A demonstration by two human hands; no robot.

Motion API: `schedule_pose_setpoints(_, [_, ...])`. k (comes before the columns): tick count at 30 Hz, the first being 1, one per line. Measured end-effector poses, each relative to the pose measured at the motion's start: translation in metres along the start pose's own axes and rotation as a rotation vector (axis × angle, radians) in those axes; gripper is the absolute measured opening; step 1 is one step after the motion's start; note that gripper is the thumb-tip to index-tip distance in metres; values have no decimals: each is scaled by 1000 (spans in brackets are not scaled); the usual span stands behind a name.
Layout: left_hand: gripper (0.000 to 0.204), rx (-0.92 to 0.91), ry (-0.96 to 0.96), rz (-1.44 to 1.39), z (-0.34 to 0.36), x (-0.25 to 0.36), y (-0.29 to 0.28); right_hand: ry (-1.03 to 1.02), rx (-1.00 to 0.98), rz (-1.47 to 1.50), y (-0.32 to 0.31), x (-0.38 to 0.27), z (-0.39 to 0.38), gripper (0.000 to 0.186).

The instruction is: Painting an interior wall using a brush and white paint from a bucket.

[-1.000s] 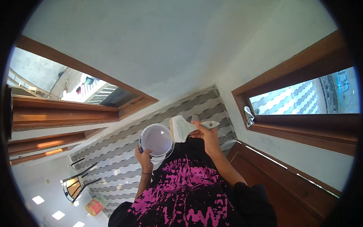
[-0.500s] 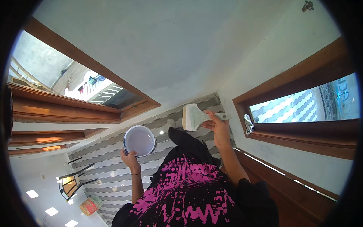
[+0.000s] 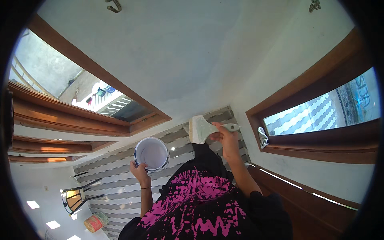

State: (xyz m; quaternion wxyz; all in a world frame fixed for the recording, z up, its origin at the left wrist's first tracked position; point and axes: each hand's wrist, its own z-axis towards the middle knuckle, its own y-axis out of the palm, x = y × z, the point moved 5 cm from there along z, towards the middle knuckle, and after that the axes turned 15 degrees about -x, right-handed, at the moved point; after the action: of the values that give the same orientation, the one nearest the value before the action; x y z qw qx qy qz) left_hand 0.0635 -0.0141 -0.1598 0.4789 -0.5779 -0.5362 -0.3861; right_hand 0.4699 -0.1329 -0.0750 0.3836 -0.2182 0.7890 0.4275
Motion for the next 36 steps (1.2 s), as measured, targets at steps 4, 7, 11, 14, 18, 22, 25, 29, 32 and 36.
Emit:
schedule_pose_setpoints(4, [25, -81, 41, 5, 2, 12, 10, -74, 24, 37, 2, -8, -7, 25])
schedule_pose_setpoints(7, [27, -101, 34, 64, -8, 42, 33, -85, 25, 53, -2, -11, -12, 25])
schedule_pose_setpoints(11, [28, -244, 149, 135, -12, 58, 57, -106, -11, 51, -1, -15, -21, 24])
schedule_pose_setpoints(14, [27, -309, 161, 185, -18, 71, 80, -84, -98, 33, 13, -22, -32, 25])
schedule_pose_setpoints(18, [28, -356, 219, 252, -30, 92, 116, 12, -179, -34, 40, -19, -40, 21])
schedule_pose_setpoints(22, [28, -418, 189, 208, -41, 105, 143, 92, -321, -333, 54, -6, -30, 15])
schedule_pose_setpoints(25, [28, -433, 239, 224, -54, 128, 166, 11, -300, -525, 56, -10, -22, 12])
schedule_pose_setpoints(29, [29, -477, 221, 224, -61, 125, 179, -134, -251, -727, 55, -14, -16, 11])
schedule_pose_setpoints(32, [29, -470, 245, 252, -66, 129, 187, -179, -217, -744, 53, -14, -13, 11])
schedule_pose_setpoints(36, [26, -468, 281, 258, -68, 131, 193, -196, -196, -723, 54, -10, -8, 10])
